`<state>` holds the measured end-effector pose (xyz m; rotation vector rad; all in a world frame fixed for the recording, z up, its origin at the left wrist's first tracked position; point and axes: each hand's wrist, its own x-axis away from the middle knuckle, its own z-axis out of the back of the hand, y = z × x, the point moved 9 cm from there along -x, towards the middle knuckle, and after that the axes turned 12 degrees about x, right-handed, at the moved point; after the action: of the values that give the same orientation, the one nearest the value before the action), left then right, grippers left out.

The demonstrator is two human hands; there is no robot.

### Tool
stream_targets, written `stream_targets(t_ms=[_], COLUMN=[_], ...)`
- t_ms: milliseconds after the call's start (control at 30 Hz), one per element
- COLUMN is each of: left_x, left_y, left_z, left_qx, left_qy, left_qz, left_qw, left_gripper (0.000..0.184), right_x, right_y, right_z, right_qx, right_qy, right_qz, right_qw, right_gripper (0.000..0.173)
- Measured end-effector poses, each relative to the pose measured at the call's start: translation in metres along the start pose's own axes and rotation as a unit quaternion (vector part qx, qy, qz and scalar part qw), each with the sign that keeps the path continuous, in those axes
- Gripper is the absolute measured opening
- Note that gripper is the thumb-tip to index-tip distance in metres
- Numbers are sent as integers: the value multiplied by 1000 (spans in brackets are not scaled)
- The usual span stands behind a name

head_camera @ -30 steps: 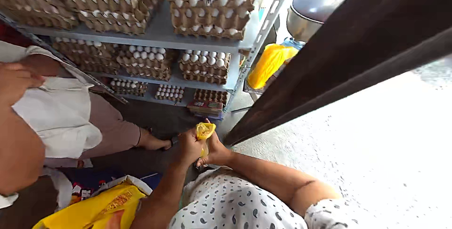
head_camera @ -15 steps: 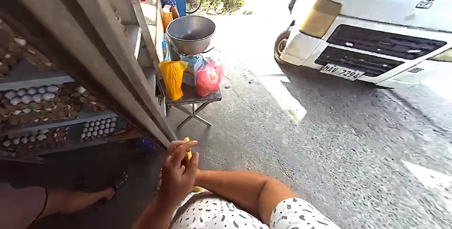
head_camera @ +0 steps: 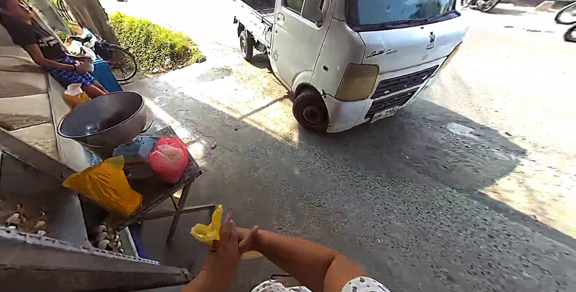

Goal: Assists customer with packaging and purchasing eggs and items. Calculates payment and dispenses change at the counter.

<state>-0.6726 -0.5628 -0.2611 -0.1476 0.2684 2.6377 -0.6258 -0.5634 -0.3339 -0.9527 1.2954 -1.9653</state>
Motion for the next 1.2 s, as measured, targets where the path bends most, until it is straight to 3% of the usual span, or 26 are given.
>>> stream_targets(t_ms=[67, 100, 133, 200, 233, 300, 333, 400, 467, 500, 533, 600, 667, 700, 767, 833, 900, 1000, 1067, 1100, 1133, 1200], left_x=[-21, -28, -32, -33, -30, -19, -13, -4, 7, 15, 23, 30, 20, 12, -9, -38, -71, -104, -121, -129, -134, -137], left_y=[-12, -20, -27, -47, -59, -88, -103, -132, -151, -155, -151, -126, -97, -85, -72, -78, -97, -143, -166, -170, -171, -178], left_z=[-6, -15, -26, -42, -49, -61, -67, -66, -48, -37, -28, -9, 11, 22, 47, 64, 70, 63, 78, 90, 96, 83], left_qx=[-22, 10, 43, 74, 82, 88, 106, 205, 373, 478, 588, 779, 907, 943, 969, 969, 959, 916, 859, 818, 802, 795], left_qy=[-77, -181, -284, -357, -363, -383, -395, -365, -238, -135, -22, 143, 180, 160, 116, 80, 89, 164, 159, 169, 197, 256], left_qz=[28, 76, 128, 175, 188, 215, 222, 240, 296, 328, 343, 290, 146, 74, -30, -100, -101, -47, -59, -23, 25, 91], left_qw=[996, 981, 949, 914, 909, 894, 885, 876, 847, 803, 732, 537, 352, 282, 218, 213, 250, 364, 483, 549, 564, 542], left_gripper=[75, 82, 92, 94, 82, 39, 30, 28, 26, 24, 23, 32, 34, 30, 28, 27, 25, 20, 21, 19, 12, 9], right_x=[-15, -17, -15, -15, -16, -21, -26, -43, -67, -79, -89, -98, -91, -82, -60, -41, -28, -25, -30, -32, -35, -48], right_y=[15, 17, 17, 22, 28, 34, 32, 26, 13, 1, -17, -70, -132, -161, -209, -241, -260, -261, -248, -240, -229, -197], right_z=[-5, -4, -1, 6, 10, 17, 22, 36, 50, 56, 61, 65, 70, 73, 87, 106, 125, 151, 166, 174, 183, 201], right_qx=[200, 237, 240, 205, 197, 234, 257, 314, 364, 367, 356, 306, 235, 195, 110, 41, 21, 80, 156, 189, 216, 251], right_qy=[-80, -116, -132, -145, -150, -172, -174, -151, -104, -73, -41, 8, 45, 62, 83, 80, 73, 60, 43, 43, 49, 74], right_qz=[32, 6, -17, -68, -86, -92, -81, -54, -16, 4, 26, 86, 170, 223, 327, 405, 445, 428, 382, 362, 342, 283], right_qw=[976, 965, 962, 966, 965, 952, 947, 936, 925, 927, 933, 948, 956, 953, 935, 910, 892, 898, 910, 912, 913, 923], right_gripper=[50, 51, 45, 34, 30, 32, 33, 31, 27, 26, 23, 17, 16, 15, 15, 17, 17, 18, 16, 16, 19, 22])
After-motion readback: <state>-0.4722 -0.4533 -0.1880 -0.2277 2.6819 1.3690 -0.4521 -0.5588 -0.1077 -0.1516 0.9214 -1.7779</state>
